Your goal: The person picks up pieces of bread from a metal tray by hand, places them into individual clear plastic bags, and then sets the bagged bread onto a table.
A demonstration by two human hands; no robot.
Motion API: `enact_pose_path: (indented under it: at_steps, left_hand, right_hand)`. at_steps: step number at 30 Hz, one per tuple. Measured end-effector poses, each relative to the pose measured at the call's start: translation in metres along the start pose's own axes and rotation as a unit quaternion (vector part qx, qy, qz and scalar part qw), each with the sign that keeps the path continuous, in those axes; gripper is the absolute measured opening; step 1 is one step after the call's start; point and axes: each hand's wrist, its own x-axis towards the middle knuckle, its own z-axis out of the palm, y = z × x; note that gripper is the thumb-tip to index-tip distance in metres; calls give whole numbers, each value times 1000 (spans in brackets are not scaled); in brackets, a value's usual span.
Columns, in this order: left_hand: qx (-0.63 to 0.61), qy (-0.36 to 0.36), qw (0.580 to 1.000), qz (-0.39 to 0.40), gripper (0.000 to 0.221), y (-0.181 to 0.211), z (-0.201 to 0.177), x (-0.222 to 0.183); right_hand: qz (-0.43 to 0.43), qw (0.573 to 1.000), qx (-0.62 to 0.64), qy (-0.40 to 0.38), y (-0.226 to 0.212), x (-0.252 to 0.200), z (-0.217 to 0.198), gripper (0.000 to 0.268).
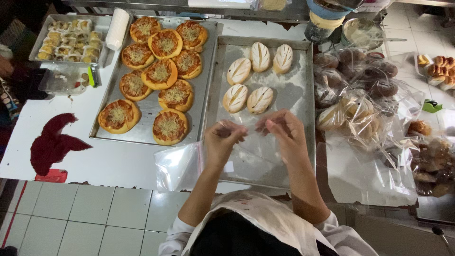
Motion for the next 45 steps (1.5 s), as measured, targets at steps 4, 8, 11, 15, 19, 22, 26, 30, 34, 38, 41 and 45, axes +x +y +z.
enact_pose_path:
  at_steps: [4, 8, 11, 15, 19, 22, 26, 30, 34, 38, 41, 45]
  left_hand:
    - [-12, 19, 1000, 18, 15, 10, 0, -5]
    - [-24, 15, 996, 81, 17, 9, 3, -5]
    - [-99, -27, 991, 86, 17, 5, 4, -5]
    - [-143, -51, 987, 58, 19, 8, 1, -4]
    - [-50, -35, 997, 51, 13, 20, 3, -4]
    - [103, 22, 977, 186, 10, 26, 13, -8]
    - [229, 106, 912, 325, 7, 25, 32, -11]
    - [240, 82, 842, 476, 6, 14, 53, -9]
    - [221, 16, 860, 460, 7, 4, 80, -12]
    - [202, -46, 878, 432, 9, -6, 102, -21]
    - [190, -70, 878, 435, 9, -10, 113, -25]
    - [171, -103, 891, 409, 10, -14, 122, -31]
  right_hand:
    - [-201, 957, -173, 116, -41, 6, 31, 24]
    - [-371, 831, -414, -15, -72, -1, 40, 17]
    - [-336, 829, -440, -76, -78, -3, 47, 28]
    - [-288, 840, -458, -42, -78, -7, 48, 27]
    - [-312, 776, -546, -47, -72, -14, 45, 16]
    - [-312, 758, -570, -60, -63, -19, 45, 14]
    - [-320, 762, -561, -47, -49, -27, 40, 14]
    - [-233, 815, -527, -56, -39, -34, 23, 32]
    - [-91, 831, -542, -88, -40, -38, -5, 45]
    - [-83, 854, -507, -82, -35, -53, -27, 32]
    - [-6, 844, -529, -86, -25, -56, -36, 26]
    - [-103, 816, -565, -67, -11, -60, -46, 17]
